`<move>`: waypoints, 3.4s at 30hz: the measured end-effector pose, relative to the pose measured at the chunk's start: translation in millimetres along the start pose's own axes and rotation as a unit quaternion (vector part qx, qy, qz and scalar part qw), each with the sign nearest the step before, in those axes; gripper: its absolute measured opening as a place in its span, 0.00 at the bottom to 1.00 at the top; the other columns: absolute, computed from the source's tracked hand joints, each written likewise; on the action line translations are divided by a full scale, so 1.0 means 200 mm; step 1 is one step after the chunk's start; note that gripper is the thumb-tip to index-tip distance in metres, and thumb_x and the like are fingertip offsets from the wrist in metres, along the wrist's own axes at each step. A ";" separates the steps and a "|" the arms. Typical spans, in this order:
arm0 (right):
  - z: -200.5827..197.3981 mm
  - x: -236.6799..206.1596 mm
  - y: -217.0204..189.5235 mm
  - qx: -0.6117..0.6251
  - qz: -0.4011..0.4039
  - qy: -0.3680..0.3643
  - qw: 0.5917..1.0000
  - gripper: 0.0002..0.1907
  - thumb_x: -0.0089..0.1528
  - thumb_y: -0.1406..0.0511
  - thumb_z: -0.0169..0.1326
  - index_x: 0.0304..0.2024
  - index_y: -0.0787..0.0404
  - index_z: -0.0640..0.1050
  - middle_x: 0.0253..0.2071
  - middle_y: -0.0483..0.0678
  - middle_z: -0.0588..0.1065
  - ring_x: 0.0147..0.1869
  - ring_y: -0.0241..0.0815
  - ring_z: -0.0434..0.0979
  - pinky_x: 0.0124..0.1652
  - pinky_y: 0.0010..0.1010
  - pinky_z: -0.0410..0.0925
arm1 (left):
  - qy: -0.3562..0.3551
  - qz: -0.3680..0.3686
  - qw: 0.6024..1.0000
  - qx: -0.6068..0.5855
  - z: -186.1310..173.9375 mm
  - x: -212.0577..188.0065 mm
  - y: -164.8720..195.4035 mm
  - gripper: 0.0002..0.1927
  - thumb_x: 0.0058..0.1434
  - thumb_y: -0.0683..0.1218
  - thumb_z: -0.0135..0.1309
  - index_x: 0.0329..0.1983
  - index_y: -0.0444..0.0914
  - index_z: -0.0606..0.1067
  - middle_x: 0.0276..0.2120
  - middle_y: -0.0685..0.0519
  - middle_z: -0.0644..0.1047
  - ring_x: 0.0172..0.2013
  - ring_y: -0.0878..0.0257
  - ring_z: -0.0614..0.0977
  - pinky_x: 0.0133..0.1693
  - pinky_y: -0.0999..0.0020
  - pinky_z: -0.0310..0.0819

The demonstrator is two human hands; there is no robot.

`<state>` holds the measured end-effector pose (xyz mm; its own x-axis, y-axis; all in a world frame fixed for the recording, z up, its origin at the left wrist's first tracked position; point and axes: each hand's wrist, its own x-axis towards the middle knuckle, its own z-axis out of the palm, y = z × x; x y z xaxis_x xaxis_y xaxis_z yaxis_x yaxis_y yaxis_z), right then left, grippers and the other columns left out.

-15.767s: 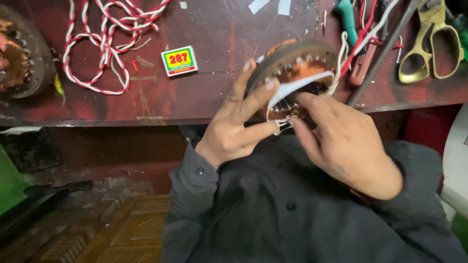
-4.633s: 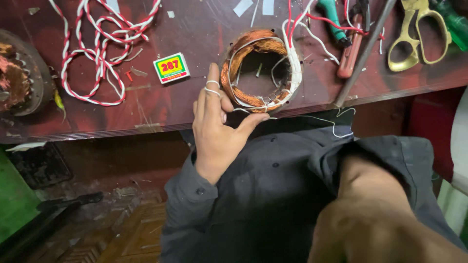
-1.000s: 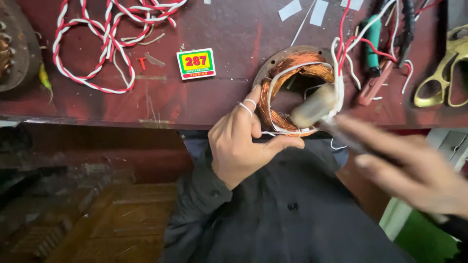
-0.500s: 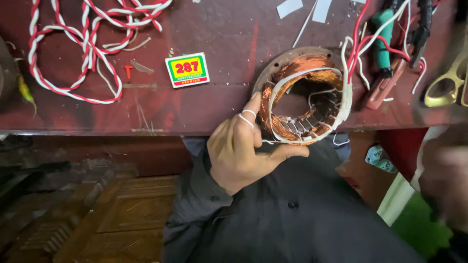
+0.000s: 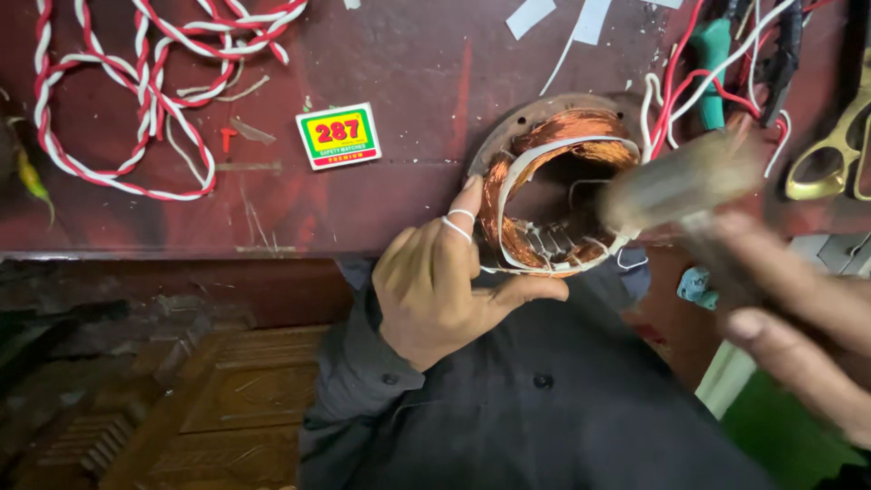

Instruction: The person secures copper windings on a stator using white string and a rubber mallet. They repeatedly wrap the string around the coil, tie knots, and tap the windings into place with the mallet.

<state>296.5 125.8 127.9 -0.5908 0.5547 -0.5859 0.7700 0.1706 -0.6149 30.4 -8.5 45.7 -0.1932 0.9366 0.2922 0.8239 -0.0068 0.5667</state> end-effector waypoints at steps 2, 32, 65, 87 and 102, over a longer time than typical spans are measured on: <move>0.01 0.05 0.00 -0.038 0.009 -0.133 0.990 0.38 0.61 0.62 0.54 0.75 0.49 0.61 0.55 0.48 0.83 0.47 0.42 0.87 0.44 0.31 0.76 | -0.002 0.008 1.000 0.013 0.00 0.00 0.00 0.49 0.59 0.72 0.65 0.58 0.22 0.69 0.44 0.48 0.78 0.32 0.63 0.78 0.35 0.68 0.74; -0.16 -0.04 0.27 0.139 0.120 -0.191 0.964 0.31 0.66 0.71 0.44 0.74 0.53 0.69 0.68 0.46 0.71 0.74 0.36 0.66 0.62 0.34 0.59 | -0.018 0.026 0.999 0.004 0.01 0.01 -0.02 0.48 0.62 0.72 0.66 0.58 0.24 0.68 0.49 0.47 0.79 0.35 0.63 0.80 0.37 0.67 0.74; 0.33 0.18 0.28 -0.466 -0.486 0.210 0.709 0.36 0.61 0.72 0.57 0.71 0.40 0.70 0.26 0.46 0.70 0.21 0.36 0.61 0.22 0.27 0.54 | -0.077 -0.064 0.981 -0.163 0.01 0.01 -0.13 0.44 0.62 0.57 0.71 0.72 0.32 0.65 0.28 0.54 0.64 0.28 0.63 0.70 0.35 0.67 0.71; 0.16 0.22 0.34 -0.536 -0.491 0.225 0.649 0.35 0.62 0.70 0.54 0.71 0.38 0.72 0.27 0.44 0.64 0.26 0.37 0.59 0.26 0.27 0.57 | -0.077 -0.083 0.983 -0.148 0.00 0.03 -0.14 0.43 0.60 0.58 0.70 0.71 0.33 0.66 0.27 0.55 0.64 0.27 0.64 0.68 0.34 0.68 0.71; 0.26 0.07 0.72 -0.194 -0.123 0.363 0.903 0.21 0.75 0.77 0.47 0.71 0.68 0.69 0.48 0.55 0.72 0.42 0.44 0.71 0.43 0.31 0.68 | 0.015 -0.009 0.960 -0.279 -0.10 -0.14 -0.15 0.21 0.71 0.49 0.59 0.61 0.35 0.70 0.43 0.52 0.80 0.35 0.62 0.80 0.39 0.69 0.77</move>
<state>386.4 115.3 4.9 -0.5503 0.8246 0.1310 0.7462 0.5561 -0.3659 -0.2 -40.7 35.6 -0.2271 0.9276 0.2966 0.4075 -0.1861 0.8941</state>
